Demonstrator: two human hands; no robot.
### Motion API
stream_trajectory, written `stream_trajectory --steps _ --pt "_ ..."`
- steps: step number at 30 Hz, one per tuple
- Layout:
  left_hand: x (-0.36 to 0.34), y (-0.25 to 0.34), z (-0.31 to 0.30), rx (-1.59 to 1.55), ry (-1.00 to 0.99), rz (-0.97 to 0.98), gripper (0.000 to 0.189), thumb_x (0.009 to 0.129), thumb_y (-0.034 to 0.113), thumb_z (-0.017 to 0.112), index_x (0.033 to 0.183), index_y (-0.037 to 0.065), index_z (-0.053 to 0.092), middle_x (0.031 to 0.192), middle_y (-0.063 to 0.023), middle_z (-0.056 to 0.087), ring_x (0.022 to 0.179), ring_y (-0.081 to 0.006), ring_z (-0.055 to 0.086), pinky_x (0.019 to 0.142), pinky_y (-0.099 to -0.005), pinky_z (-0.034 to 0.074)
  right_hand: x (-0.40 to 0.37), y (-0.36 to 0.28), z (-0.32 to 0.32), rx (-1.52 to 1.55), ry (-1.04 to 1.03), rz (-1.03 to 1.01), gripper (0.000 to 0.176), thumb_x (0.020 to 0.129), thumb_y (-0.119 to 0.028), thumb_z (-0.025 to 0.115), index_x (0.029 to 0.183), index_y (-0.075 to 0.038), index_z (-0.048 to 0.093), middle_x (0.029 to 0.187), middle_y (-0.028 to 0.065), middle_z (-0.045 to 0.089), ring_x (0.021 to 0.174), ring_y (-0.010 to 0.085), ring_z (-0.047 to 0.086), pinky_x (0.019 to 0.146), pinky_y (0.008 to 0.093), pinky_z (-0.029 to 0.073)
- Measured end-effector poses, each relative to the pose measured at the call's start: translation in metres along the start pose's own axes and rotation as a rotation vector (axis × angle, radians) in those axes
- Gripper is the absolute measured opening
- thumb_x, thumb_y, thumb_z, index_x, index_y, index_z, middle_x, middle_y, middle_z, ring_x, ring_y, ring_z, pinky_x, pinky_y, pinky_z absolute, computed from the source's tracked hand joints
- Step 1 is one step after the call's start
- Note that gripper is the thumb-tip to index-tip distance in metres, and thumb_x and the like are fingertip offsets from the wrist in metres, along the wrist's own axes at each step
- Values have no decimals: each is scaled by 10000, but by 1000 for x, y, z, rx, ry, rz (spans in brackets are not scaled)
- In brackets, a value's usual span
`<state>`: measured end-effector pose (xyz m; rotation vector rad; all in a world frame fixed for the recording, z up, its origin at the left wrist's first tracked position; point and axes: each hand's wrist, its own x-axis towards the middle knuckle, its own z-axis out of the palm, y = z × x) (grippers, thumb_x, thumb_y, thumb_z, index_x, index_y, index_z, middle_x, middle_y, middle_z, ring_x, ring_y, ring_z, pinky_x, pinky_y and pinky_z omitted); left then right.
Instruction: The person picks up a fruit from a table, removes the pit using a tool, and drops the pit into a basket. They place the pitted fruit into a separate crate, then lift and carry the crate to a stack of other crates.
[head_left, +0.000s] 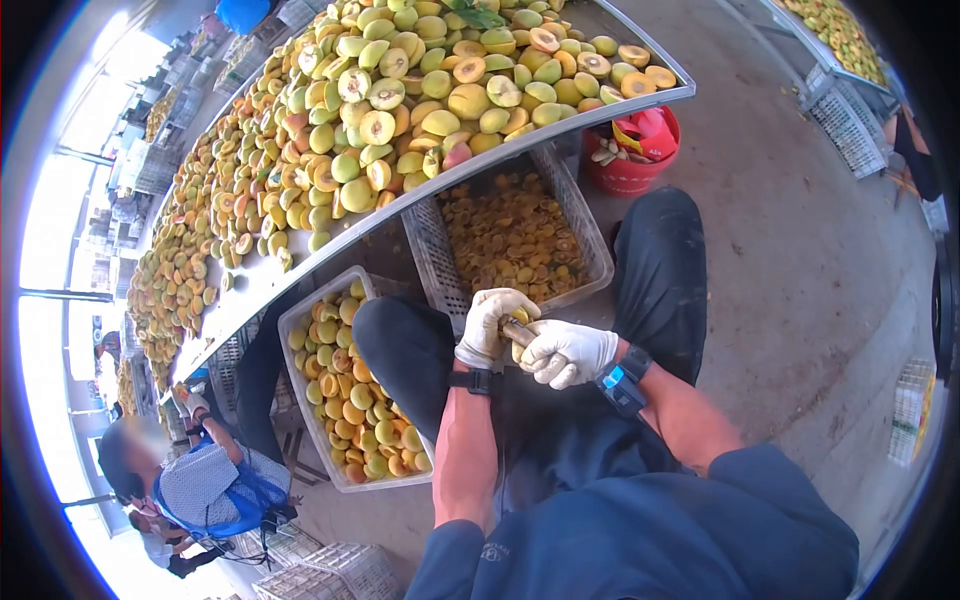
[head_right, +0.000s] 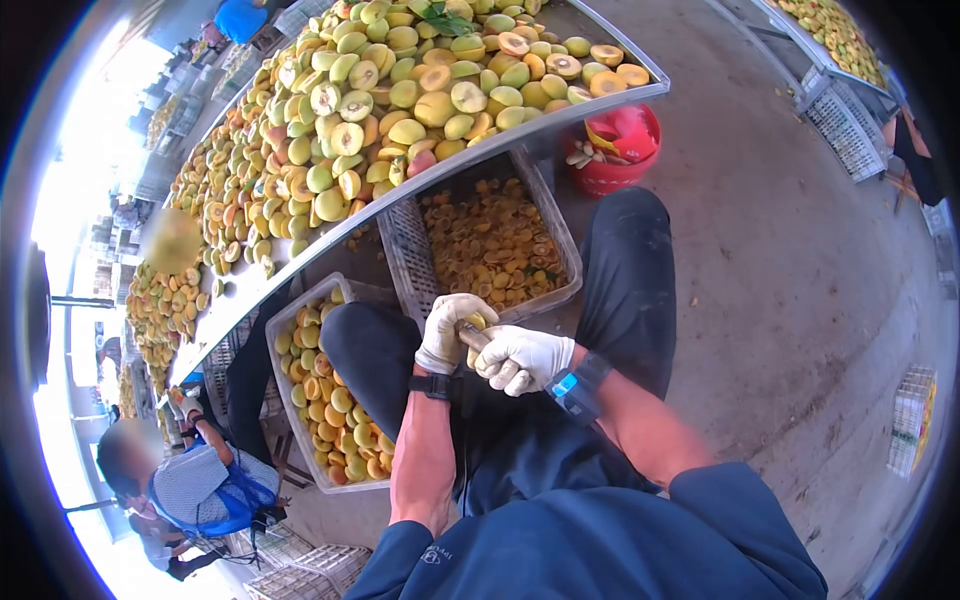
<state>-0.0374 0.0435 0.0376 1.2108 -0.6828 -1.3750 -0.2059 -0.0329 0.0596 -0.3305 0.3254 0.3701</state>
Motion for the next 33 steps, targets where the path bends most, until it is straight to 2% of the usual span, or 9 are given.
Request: stream_trajectory --steps 4,8,10,11,14,16,20,24,33 --pt "1 -4 6 -314 213 -190 381 867 305 517 794 -27 688 697 -123 652 621 -195 605 620 -284 500 4 -7 4 -49 22 -50 80 898 -38 516 921 -103 476 677 -71 382 441 -16 303 341 146 242" --pt "11 -10 -1 -790 386 -64 467 930 414 497 1059 -17 624 799 -124 659 703 -234 637 653 -324 541 -4 -28 38 -72 110 -152 98 887 -55 553 943 -94 481 684 -65 396 461 2 334 362 152 256" --pt "10 -4 23 -295 752 324 453 956 410 487 1108 0 604 907 -112 671 766 -231 647 656 -317 538 -1 -44 21 -109 23 -207 174 876 -88 596 1023 -52 510 692 -45 426 499 23 388 385 175 316" --pt "15 0 -2 -702 586 141 362 971 322 518 1117 3 606 988 -101 671 788 -204 648 637 -285 524 5 -51 14 -558 309 -203 215 880 -112 578 1067 -23 521 722 22 510 532 104 483 431 251 398" --pt "-5 13 -20 -370 628 276 316 955 232 616 1176 6 603 1002 -88 676 791 -141 644 620 -227 498 24 -50 -21 -1740 1131 -293 379 887 -161 484 1195 58 520 905 248 673 781 391 667 703 479 532" --pt "-11 34 -21 -36 751 362 324 883 81 707 1185 3 621 1017 -69 672 817 -133 632 703 -250 511 26 -48 -37 -1610 1268 -304 385 862 -139 455 1177 66 540 916 280 668 867 448 648 783 524 507" --pt "-36 80 -8 681 842 701 358 849 71 749 1171 -15 617 1094 -70 634 965 -127 605 836 -253 498 35 -30 -84 -1683 1170 -446 308 833 -164 525 1088 6 554 800 280 649 772 471 634 679 552 498" --pt "-89 109 -16 855 992 822 410 770 76 809 1129 -8 629 1114 -103 631 987 -197 621 841 -303 506 40 -22 -89 -1737 1112 -346 299 808 -87 554 1096 -10 525 815 296 635 825 493 611 707 546 488" --pt "-235 -19 -145 1206 1569 17 405 706 241 866 937 -3 641 911 -160 657 839 -321 646 770 -385 523 47 -16 -66 -1810 977 -91 328 790 -90 576 1086 46 531 901 338 628 930 499 598 803 524 488"
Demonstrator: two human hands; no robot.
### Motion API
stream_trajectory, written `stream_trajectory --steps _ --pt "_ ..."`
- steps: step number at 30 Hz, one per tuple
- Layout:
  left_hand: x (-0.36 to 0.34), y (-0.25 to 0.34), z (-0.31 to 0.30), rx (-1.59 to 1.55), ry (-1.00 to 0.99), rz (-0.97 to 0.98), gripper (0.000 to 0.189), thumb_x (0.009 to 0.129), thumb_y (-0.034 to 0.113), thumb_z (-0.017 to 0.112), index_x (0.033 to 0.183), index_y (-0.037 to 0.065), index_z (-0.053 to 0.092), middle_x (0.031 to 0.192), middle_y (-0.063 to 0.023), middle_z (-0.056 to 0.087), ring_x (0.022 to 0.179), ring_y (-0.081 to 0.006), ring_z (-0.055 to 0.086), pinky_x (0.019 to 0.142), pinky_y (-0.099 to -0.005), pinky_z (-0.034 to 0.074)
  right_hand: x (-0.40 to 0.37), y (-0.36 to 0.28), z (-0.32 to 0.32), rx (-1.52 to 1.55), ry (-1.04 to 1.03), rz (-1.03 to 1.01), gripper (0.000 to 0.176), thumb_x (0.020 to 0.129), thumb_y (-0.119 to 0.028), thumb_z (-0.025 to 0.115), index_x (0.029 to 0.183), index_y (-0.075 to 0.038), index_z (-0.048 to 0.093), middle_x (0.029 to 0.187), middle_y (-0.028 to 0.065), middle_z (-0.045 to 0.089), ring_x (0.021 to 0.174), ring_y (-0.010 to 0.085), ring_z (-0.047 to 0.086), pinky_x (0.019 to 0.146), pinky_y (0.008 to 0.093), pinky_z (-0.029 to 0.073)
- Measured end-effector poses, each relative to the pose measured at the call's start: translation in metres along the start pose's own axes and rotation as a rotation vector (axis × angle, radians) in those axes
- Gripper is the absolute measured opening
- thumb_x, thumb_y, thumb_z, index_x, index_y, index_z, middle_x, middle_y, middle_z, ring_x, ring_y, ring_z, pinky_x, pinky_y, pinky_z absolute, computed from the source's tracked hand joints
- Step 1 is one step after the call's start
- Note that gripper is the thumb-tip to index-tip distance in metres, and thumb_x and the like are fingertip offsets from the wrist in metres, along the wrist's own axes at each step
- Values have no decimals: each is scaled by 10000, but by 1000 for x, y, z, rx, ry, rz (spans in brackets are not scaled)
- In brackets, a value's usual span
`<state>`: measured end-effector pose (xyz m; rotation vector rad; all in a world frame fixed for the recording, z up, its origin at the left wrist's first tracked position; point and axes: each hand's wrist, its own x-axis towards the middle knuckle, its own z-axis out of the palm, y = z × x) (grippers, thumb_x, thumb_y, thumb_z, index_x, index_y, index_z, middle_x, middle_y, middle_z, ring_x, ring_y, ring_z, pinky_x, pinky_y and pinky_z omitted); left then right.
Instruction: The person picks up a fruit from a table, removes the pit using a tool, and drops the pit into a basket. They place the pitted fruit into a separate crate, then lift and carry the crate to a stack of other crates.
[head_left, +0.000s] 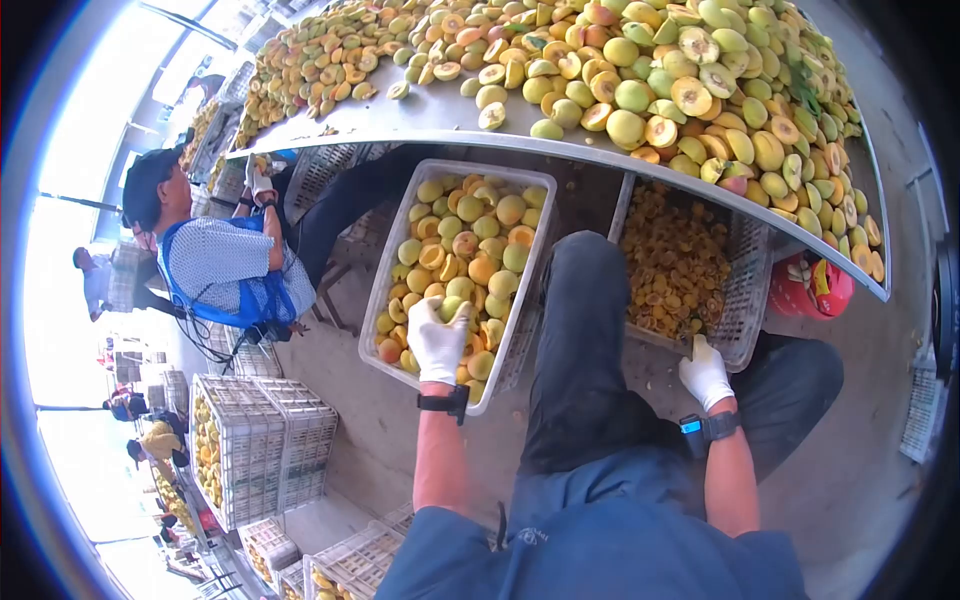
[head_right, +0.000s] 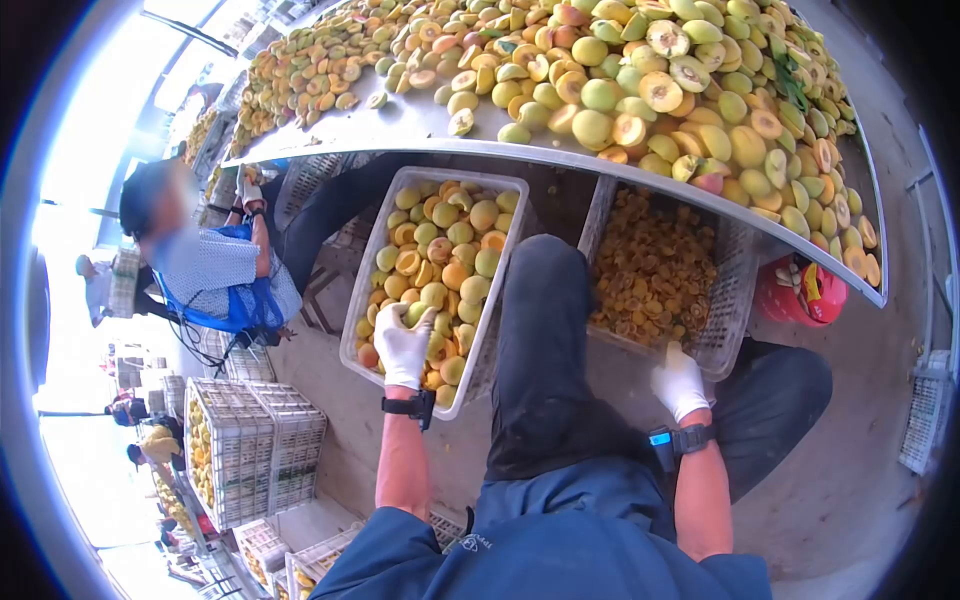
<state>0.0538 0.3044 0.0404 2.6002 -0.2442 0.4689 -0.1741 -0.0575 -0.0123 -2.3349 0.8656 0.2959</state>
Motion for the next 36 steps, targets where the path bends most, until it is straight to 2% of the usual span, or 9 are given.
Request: stream_trajectory --steps 3,9,18,20,24,29,31,33,36 --pt "-6 -31 4 27 -21 -117 442 695 303 872 916 4 632 907 -172 646 827 -335 636 755 -404 522 2 9 7 -7 -7 -14 375 783 -86 574 1124 63 534 918 351 624 943 502 594 820 519 487" --pt "3 -17 40 46 65 33 498 702 438 841 844 29 595 834 -153 599 734 -339 609 661 -416 505 8 4 7 -74 -17 -28 426 771 -81 561 1160 92 532 941 355 626 959 501 593 836 507 491" --pt "-5 -39 87 340 -328 -40 533 781 577 704 893 67 595 868 -158 619 742 -355 647 624 -467 518 6 -9 4 -80 -73 71 356 789 -130 560 1098 48 566 978 338 633 977 480 607 850 501 497" --pt "19 -18 69 391 -431 -37 482 801 558 682 898 89 632 876 -165 642 762 -344 659 633 -460 524 7 -14 3 -69 -65 74 345 791 -132 558 1088 42 568 975 332 637 972 474 614 842 503 499" --pt "79 60 55 -39 -70 174 229 863 303 678 980 106 667 893 -117 670 808 -315 663 681 -404 536 10 -21 2 -72 -116 78 355 789 -134 561 1103 31 568 971 318 646 960 463 625 836 510 502" --pt "165 172 75 -202 33 446 176 833 229 670 979 132 655 851 -107 646 796 -309 650 705 -421 518 12 -10 12 -129 -107 95 435 789 -134 553 1197 17 558 962 300 659 939 457 637 835 507 507" --pt "194 199 93 -37 -159 430 288 798 224 718 1056 112 658 969 -138 664 921 -336 647 813 -435 514 11 -11 9 -117 -111 96 490 787 -135 547 1256 6 540 958 298 660 931 455 639 830 511 506" --pt "207 217 107 -7 -156 551 269 769 227 730 984 97 633 902 -141 635 864 -326 647 758 -436 526 8 -12 4 -104 -148 72 616 784 -164 590 1338 68 454 958 300 660 917 439 651 803 501 521" --pt "206 241 120 -127 -297 632 389 729 231 767 1065 85 639 954 -141 648 894 -328 649 766 -444 531 11 -2 15 -53 -127 106 487 791 -178 583 1235 20 549 975 284 664 916 432 650 809 503 520"
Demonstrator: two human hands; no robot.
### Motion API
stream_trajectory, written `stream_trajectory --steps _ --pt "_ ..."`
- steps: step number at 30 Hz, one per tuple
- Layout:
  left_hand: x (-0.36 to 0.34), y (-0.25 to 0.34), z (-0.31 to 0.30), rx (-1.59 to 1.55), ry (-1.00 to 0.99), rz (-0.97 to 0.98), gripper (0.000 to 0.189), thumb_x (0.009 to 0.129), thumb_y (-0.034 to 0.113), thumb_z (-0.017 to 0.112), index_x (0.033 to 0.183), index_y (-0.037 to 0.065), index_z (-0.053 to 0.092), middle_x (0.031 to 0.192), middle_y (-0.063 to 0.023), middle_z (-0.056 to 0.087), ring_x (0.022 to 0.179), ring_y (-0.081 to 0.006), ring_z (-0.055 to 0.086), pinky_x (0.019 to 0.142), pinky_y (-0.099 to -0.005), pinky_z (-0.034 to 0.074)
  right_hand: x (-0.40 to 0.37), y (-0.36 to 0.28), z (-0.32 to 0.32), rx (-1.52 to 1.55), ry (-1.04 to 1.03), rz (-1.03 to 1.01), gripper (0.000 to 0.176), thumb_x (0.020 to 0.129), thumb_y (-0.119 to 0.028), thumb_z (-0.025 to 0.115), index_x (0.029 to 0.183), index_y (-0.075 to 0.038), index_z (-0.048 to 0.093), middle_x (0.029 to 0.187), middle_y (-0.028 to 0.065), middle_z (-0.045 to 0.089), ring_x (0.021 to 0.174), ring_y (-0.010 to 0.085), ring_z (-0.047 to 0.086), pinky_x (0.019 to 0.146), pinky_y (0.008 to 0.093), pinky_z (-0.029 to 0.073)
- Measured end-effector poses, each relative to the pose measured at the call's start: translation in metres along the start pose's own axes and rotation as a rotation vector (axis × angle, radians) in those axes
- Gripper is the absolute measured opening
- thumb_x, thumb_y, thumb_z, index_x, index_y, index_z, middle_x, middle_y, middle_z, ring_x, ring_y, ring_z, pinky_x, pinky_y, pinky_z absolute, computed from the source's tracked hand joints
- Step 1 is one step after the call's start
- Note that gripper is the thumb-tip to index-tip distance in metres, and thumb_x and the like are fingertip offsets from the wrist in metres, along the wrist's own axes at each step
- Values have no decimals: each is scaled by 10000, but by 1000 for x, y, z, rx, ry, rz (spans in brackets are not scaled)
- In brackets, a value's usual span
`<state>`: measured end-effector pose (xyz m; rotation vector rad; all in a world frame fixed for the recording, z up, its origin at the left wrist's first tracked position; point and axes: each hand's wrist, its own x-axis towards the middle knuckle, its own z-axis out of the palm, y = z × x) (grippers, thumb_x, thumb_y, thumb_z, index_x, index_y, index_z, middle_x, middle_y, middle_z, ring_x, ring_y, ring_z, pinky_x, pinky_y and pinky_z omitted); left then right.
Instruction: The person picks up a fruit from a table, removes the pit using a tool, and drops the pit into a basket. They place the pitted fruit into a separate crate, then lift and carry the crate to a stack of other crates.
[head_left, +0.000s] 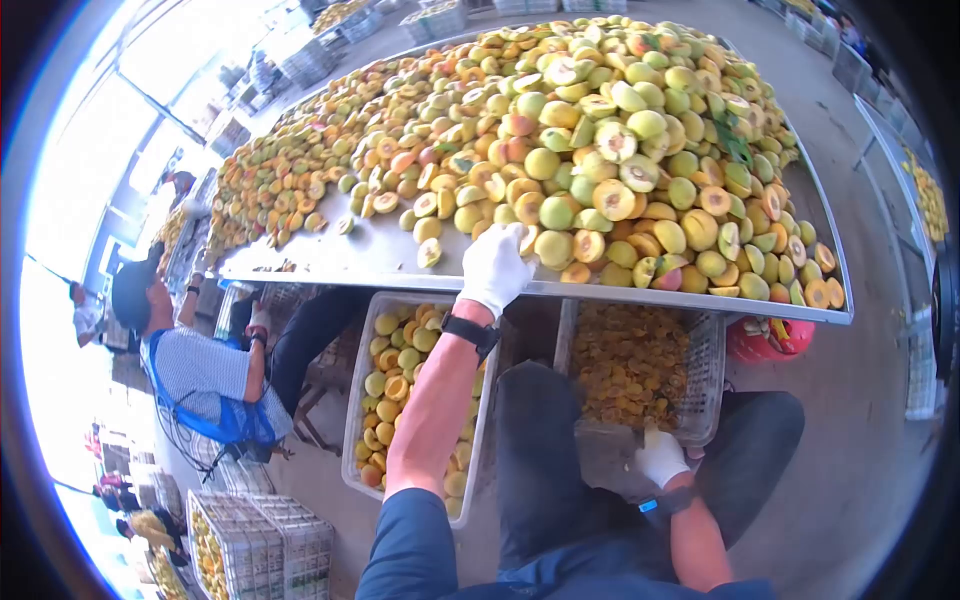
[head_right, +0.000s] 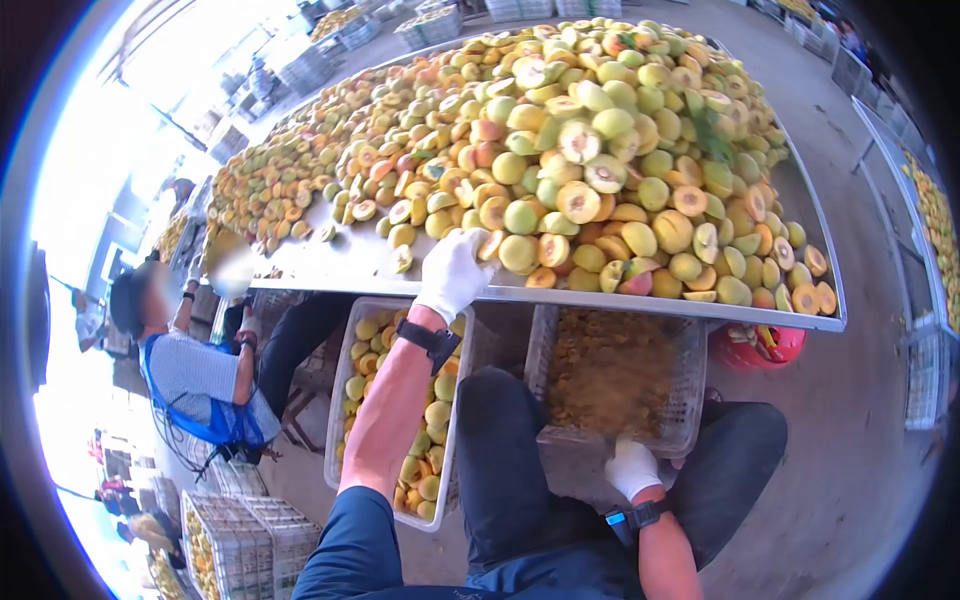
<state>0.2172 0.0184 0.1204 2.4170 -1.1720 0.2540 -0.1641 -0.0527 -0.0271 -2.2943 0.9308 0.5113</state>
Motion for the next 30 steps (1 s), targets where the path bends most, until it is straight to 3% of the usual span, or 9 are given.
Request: stream_trajectory --steps 2,5,11,15,21,25,27,29,30 --pt "4 13 8 -36 -62 1 418 725 231 767 1091 81 633 973 -147 647 897 -332 648 764 -444 531 1 2 6 12 -16 6 425 793 -184 579 1175 2 590 975 279 666 916 430 650 808 506 520" --pt "5 31 22 80 -151 -48 521 696 264 797 1143 63 618 1018 -173 637 962 -362 625 821 -422 520 2 6 8 22 -20 -45 628 773 -213 627 1308 78 476 941 277 662 899 441 639 783 497 515" --pt "7 22 31 -37 8 -65 437 643 317 757 927 8 631 929 -221 645 894 -387 623 812 -448 516 5 10 15 68 66 -146 306 815 -209 595 1009 28 584 861 286 656 849 463 639 754 541 506" --pt "-2 18 17 -452 -5 -356 625 598 302 875 1056 -22 597 974 -193 623 921 -308 627 815 -378 510 0 1 2 77 71 -187 296 763 -144 619 997 32 578 898 288 658 894 466 632 803 537 500" --pt "-43 46 -43 -884 100 -219 564 736 95 780 1226 -15 522 1053 -103 590 885 -154 608 773 -272 527 -6 9 -1 150 269 -221 343 776 -104 631 1062 61 540 886 316 642 901 489 618 801 532 496" --pt "-106 116 -92 -1673 -64 -242 720 784 88 716 1432 116 406 1043 -70 561 783 -99 596 623 -218 498 -12 -3 -22 248 277 -282 313 790 -75 591 1072 47 530 877 320 634 897 500 601 785 524 498" --pt "-137 134 -82 -1798 -198 -379 629 828 146 680 1411 118 445 1002 -68 575 716 -82 587 565 -197 467 -18 -7 -30 384 235 -247 261 807 -68 580 1039 41 530 867 290 653 857 472 638 757 512 510" --pt "-162 146 -63 -1909 -321 -532 459 900 190 571 1338 62 520 962 -84 610 689 -100 584 513 -185 411 -56 -45 -77 648 65 0 285 826 -51 574 1095 41 550 927 243 680 883 397 674 783 463 526" --pt "-174 147 -48 -1991 -284 -576 450 901 204 554 1321 46 528 957 -88 615 686 -113 589 503 -191 410 -44 -35 -64 714 135 -129 318 833 -45 574 1139 37 553 964 224 683 916 362 675 809 436 525"
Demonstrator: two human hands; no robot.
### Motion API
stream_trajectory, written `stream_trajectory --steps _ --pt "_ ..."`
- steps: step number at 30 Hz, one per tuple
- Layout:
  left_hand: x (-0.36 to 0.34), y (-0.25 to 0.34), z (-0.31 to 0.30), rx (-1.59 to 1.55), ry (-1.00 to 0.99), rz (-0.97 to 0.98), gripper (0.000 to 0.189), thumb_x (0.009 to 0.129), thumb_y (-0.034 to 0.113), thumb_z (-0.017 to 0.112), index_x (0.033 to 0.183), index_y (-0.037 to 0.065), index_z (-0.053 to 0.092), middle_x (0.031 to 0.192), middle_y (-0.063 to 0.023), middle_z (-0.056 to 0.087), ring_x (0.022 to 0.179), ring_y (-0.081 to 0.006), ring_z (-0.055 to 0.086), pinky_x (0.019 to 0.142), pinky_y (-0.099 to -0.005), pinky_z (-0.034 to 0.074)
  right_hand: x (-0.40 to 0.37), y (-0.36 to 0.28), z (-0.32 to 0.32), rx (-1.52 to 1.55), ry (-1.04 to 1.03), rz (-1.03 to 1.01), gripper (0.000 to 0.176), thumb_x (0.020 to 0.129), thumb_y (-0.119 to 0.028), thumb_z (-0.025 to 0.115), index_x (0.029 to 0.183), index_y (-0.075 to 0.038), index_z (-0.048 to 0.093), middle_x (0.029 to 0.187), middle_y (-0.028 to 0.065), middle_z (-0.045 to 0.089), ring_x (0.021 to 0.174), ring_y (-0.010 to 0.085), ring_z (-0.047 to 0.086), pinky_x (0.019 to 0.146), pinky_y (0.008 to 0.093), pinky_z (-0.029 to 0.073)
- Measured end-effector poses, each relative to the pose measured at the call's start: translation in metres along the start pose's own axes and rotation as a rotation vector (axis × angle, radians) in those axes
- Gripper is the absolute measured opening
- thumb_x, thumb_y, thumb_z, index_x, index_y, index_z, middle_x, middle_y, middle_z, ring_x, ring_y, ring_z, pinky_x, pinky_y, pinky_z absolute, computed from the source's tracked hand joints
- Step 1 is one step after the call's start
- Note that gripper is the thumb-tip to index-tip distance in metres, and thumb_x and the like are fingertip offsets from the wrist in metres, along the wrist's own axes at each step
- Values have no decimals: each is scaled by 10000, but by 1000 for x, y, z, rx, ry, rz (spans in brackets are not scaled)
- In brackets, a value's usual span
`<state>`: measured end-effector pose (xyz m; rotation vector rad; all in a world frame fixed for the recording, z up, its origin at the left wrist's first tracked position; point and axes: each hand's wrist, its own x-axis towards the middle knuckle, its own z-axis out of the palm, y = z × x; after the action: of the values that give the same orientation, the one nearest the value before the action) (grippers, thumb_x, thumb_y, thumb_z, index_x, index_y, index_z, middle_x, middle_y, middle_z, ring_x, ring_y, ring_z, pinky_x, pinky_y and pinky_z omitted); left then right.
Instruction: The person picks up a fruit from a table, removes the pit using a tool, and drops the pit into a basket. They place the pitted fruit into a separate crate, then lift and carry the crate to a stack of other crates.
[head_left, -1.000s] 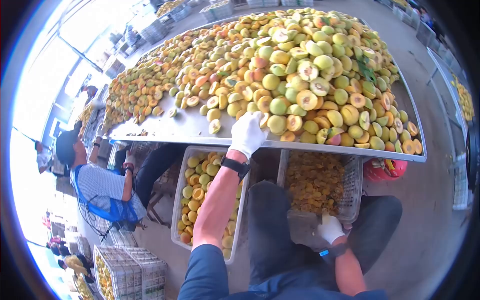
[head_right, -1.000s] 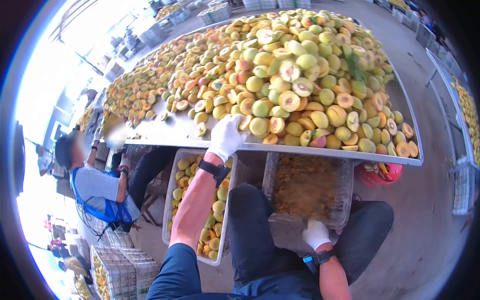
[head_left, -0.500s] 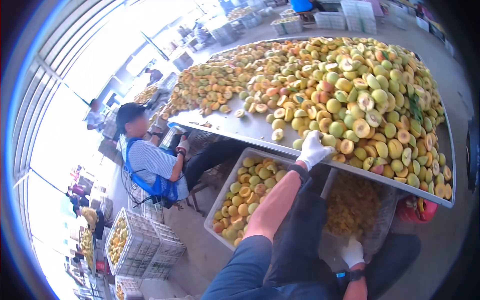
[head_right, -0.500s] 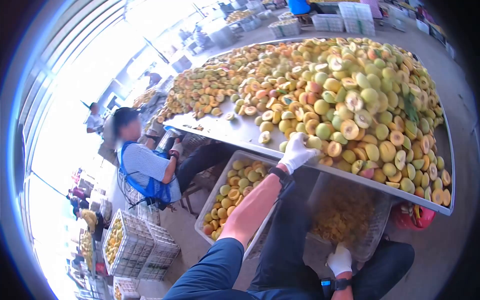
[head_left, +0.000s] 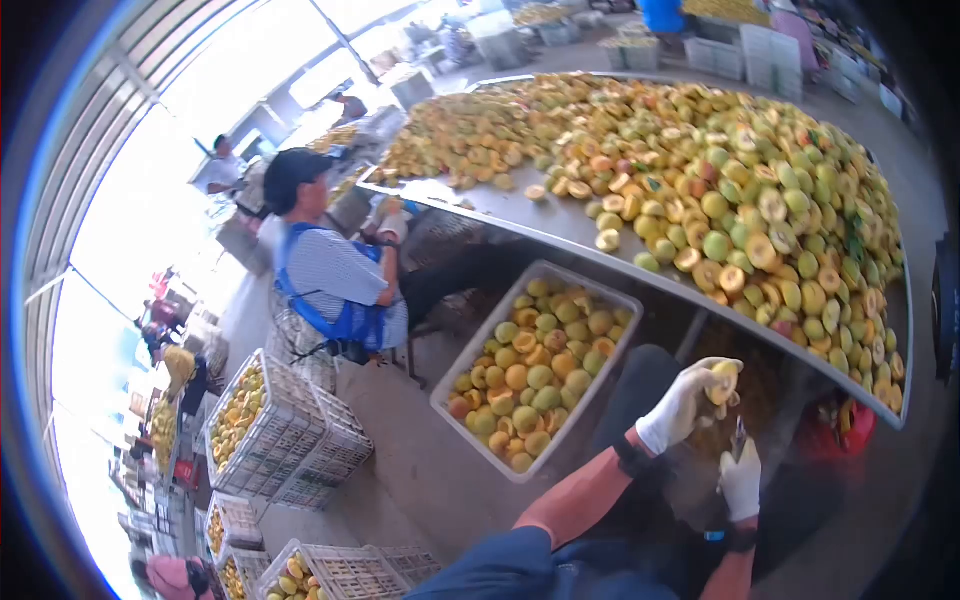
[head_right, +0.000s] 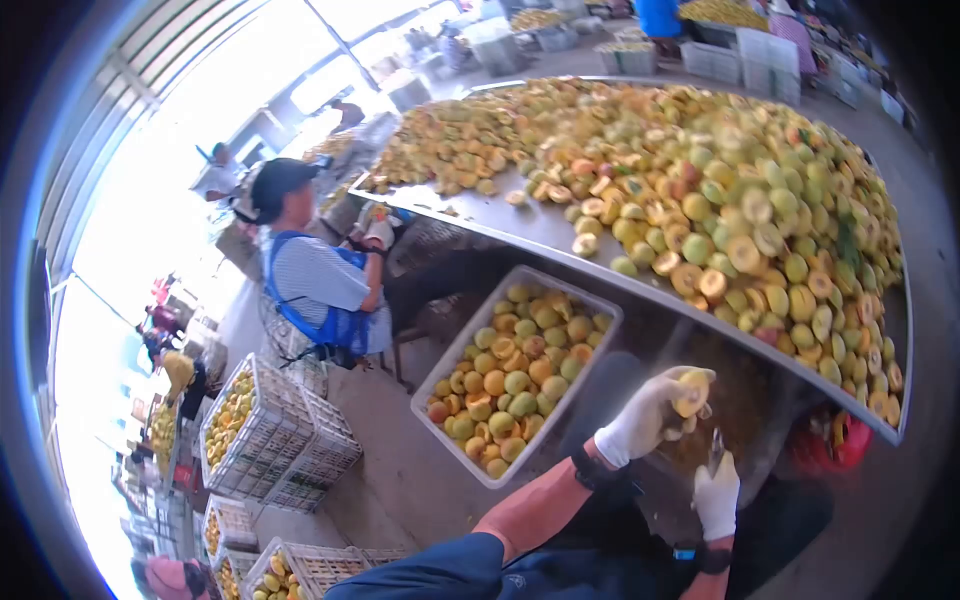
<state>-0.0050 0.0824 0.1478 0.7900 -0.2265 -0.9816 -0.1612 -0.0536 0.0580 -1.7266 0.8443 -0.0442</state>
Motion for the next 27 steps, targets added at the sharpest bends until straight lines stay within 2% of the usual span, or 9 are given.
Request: stream_trajectory --steps 1,2,4,5,7,9,11,17,27 --pt "-1 -26 -6 -104 15 -28 444 902 218 536 1305 31 535 953 -92 619 683 -127 593 493 -196 408 3 26 -4 63 48 -117 351 840 -38 573 1184 33 556 1002 206 686 949 327 675 835 408 524" --pt "-7 -37 2 -160 83 -70 445 908 260 510 1280 18 549 958 -104 628 672 -140 591 480 -207 405 -13 2 -7 -72 135 -465 422 845 -38 579 1261 20 542 1078 213 673 1038 314 657 886 379 505" --pt "-10 -53 -5 -194 105 -160 469 924 336 449 1231 2 573 972 -126 644 657 -159 590 464 -227 403 -34 -9 -11 -158 155 -350 311 845 -77 608 1138 20 572 963 264 656 892 439 643 749 464 523" --pt "-8 -64 -16 -173 60 -170 489 935 369 414 1207 -1 583 982 -136 653 652 -165 590 460 -236 404 -45 -20 -9 -193 195 -417 275 849 -104 611 1090 21 567 852 270 639 806 482 609 673 510 505" --pt "-7 -77 -28 -240 38 -197 543 965 454 369 1177 12 603 949 -132 669 650 -165 593 458 -244 407 -62 -42 -6 -189 176 -497 261 849 -118 608 1057 32 558 798 274 631 792 479 617 658 519 496" --pt "-4 -89 -39 -96 72 -201 592 986 512 344 1181 17 603 904 -123 678 662 -167 605 465 -243 414 -60 -23 8 -282 176 -539 280 834 -90 620 1067 47 551 786 269 607 734 466 599 616 486 481" --pt "-4 -89 -30 -54 221 -224 593 994 529 344 1172 30 612 915 -126 690 663 -158 612 477 -245 421 -61 -25 17 -354 113 -372 263 829 -116 609 1009 59 530 776 281 592 732 471 595 640 509 473" --pt "-11 -84 -32 -10 156 -293 540 1008 506 360 1101 54 640 842 -91 681 569 -134 535 498 -225 423 -49 1 36 -438 201 -439 247 848 -131 539 1020 45 546 794 269 620 770 451 625 699 506 498" --pt "-9 -100 -42 88 169 -235 535 1007 464 352 1059 18 644 796 -93 674 522 -110 496 457 -219 370 -37 8 49 -243 30 -288 292 901 -132 466 1088 82 534 893 294 652 846 446 640 751 498 510"
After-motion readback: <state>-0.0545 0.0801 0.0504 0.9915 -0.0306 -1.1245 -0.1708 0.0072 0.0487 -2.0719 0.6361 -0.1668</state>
